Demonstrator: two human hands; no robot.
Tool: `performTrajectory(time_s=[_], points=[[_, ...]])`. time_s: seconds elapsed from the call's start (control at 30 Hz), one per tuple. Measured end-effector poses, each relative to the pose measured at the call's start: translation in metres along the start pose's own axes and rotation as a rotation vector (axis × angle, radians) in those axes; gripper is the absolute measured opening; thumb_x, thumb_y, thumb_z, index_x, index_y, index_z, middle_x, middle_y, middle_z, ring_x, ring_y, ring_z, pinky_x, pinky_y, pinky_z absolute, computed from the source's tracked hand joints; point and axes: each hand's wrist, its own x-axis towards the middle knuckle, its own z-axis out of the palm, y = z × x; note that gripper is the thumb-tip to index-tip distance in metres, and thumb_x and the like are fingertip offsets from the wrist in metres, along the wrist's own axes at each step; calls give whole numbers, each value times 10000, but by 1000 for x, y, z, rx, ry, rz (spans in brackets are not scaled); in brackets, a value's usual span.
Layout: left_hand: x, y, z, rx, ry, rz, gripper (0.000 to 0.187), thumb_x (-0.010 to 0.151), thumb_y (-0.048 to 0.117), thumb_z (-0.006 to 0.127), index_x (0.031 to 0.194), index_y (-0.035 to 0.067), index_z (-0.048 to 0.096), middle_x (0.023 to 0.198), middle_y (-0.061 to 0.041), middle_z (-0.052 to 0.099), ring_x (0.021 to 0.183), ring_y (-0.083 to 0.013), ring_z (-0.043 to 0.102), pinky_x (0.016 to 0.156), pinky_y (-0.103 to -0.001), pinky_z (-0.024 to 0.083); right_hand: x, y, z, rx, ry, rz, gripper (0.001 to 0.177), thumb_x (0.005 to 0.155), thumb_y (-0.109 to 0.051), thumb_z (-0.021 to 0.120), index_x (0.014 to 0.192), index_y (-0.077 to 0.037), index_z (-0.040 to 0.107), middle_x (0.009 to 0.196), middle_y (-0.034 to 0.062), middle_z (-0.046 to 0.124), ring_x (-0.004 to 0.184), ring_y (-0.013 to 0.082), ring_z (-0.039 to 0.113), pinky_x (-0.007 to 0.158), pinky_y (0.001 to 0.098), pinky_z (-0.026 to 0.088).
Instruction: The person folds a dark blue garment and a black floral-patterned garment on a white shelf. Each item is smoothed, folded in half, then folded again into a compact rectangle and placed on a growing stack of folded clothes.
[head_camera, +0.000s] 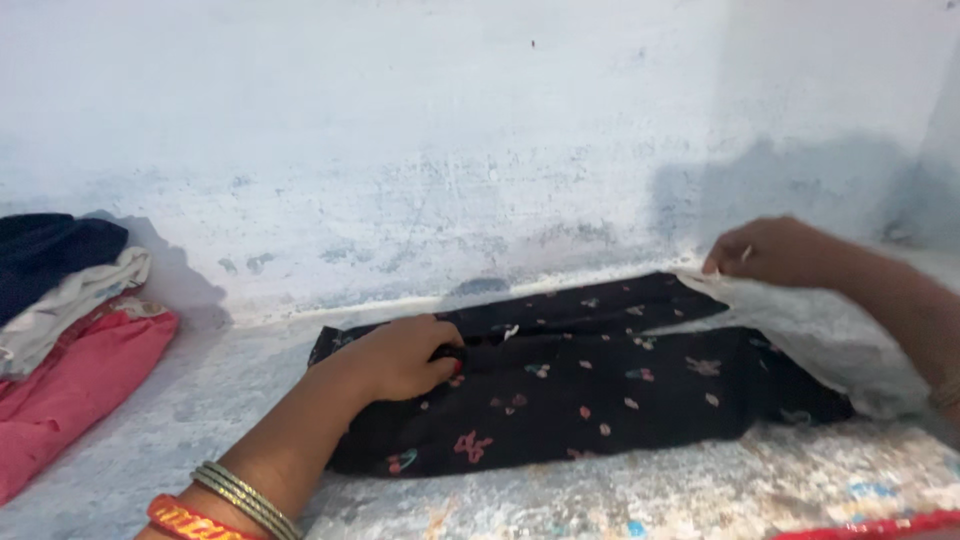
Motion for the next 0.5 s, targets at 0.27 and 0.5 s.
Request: performTrajectory(time_s=[0.27,0.5], points=[[-7,8,-12,-99,-123,-71,704,869,620,592,1378,134,569,1379,-141,596,1300,-320,569,1062,-427,463,-42,18,0,-51,-370,106,329,948,-411,673,1191,-202,753,1146,-2,773,1062,188,728,1001,380,603],[-8,13,-12,-92,-258,-137,1103,672,776,654,1561,194,360,1555,-131,414,1447,-352,420,1137,-523,400,-51,22,11,-275,-30,77,464,849,-426,794,1244,-223,660,1202,2,731,1137,172,697,978,376,568]])
